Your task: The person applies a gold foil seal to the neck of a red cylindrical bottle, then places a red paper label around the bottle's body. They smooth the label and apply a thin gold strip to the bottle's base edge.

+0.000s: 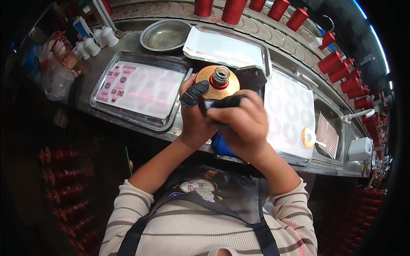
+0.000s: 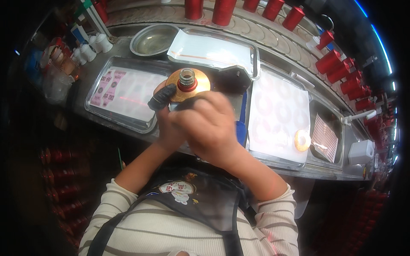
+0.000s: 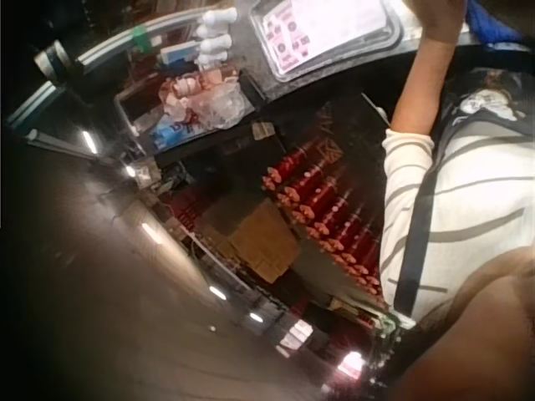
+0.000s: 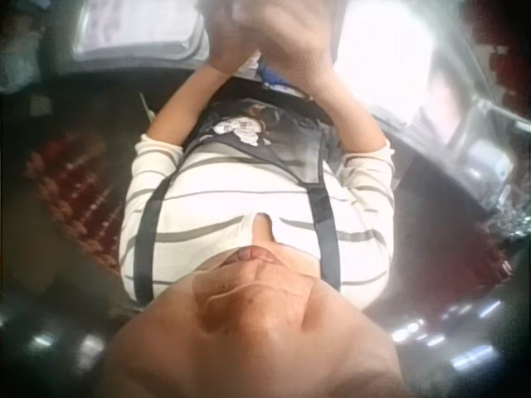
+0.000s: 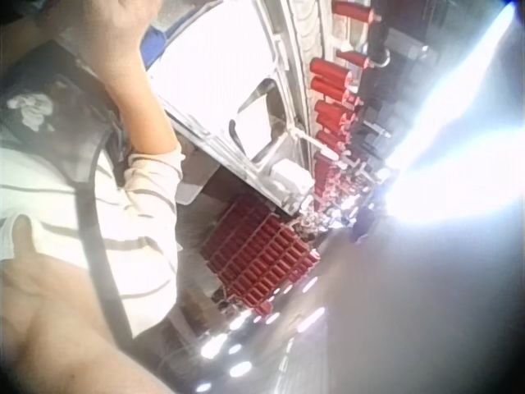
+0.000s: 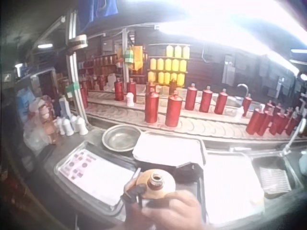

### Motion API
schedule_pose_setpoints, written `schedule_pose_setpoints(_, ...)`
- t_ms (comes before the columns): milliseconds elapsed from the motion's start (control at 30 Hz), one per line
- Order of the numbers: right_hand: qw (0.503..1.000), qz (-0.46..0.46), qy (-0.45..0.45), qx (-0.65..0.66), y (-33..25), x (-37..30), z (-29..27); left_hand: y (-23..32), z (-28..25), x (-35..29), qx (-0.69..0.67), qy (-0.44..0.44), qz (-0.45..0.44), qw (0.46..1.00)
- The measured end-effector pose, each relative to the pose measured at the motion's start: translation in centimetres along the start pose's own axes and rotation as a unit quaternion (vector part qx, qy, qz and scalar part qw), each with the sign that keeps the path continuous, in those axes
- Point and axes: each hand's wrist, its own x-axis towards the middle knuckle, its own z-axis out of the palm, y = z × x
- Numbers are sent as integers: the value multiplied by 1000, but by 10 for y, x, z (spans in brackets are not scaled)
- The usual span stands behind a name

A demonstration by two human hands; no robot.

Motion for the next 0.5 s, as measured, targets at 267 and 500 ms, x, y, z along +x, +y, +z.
schedule_pose_setpoints(267, 983, 68, -108, 136, -7, -13, -17, -5, 0, 0, -459, -60, -299, 834)
schedule_pose_setpoints(500, 757, 550, 54, 349, 15, -66, -78, 56, -3, 42, -35, -48, -83, 995)
